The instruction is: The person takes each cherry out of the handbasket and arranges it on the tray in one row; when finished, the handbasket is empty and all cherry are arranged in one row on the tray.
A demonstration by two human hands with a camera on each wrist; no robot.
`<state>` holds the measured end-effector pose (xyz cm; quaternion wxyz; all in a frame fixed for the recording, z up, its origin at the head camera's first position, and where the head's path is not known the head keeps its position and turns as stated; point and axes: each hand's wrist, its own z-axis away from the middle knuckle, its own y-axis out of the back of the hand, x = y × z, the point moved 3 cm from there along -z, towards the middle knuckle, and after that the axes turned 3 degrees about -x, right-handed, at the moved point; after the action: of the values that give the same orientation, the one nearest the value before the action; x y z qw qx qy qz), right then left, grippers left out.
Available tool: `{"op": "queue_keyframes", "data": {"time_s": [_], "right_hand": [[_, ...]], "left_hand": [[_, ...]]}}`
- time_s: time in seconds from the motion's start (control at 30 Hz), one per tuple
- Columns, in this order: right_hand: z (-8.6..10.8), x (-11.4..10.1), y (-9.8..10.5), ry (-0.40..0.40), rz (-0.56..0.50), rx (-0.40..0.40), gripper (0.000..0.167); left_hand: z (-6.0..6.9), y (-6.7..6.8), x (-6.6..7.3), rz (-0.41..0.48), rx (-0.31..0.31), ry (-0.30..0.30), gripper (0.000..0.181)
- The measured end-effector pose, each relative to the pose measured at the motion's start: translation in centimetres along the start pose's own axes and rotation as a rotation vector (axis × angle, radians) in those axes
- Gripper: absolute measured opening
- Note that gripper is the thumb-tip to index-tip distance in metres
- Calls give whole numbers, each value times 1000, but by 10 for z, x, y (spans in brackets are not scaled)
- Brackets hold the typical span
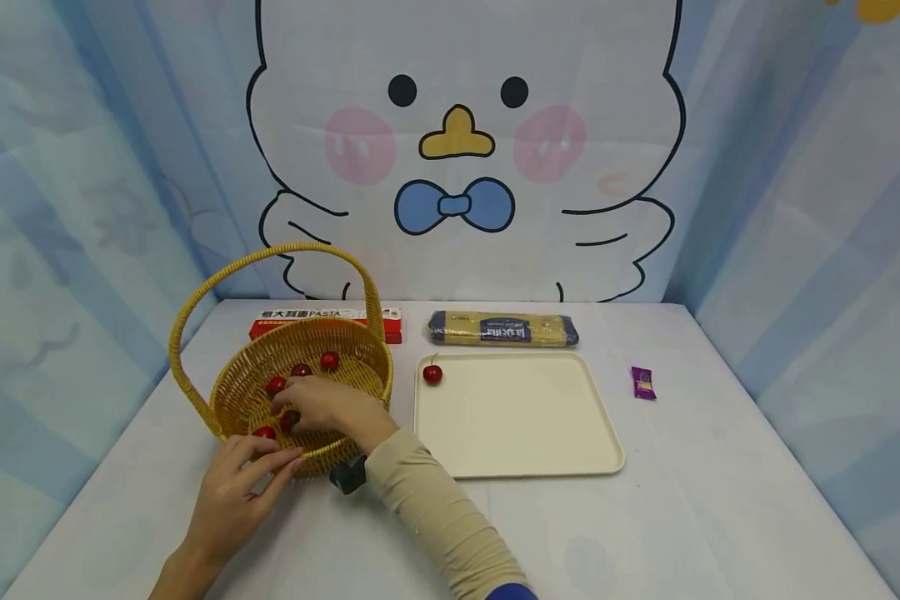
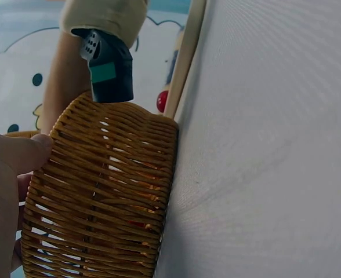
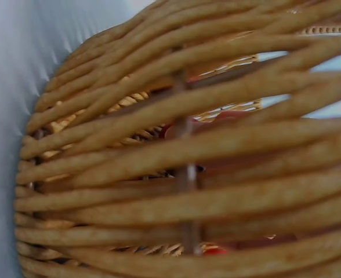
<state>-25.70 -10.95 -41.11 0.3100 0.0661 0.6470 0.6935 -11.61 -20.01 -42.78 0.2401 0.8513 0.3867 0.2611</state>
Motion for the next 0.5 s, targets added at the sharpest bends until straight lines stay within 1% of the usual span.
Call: {"op": "queue_keyframes", "data": {"time_s": [0.13,0.27,0.5], "right_hand": [[-1,0,-3,18,2,-26,34],[-2,0,-4,38,24,-29,32],[0,2,0,22,48,-18,33]], "left_hand": [[0,0,1,-1,-2,3,42],[0,0,1,-2,4,-3,43],[-2,0,2,6,22,-23,44]]}}
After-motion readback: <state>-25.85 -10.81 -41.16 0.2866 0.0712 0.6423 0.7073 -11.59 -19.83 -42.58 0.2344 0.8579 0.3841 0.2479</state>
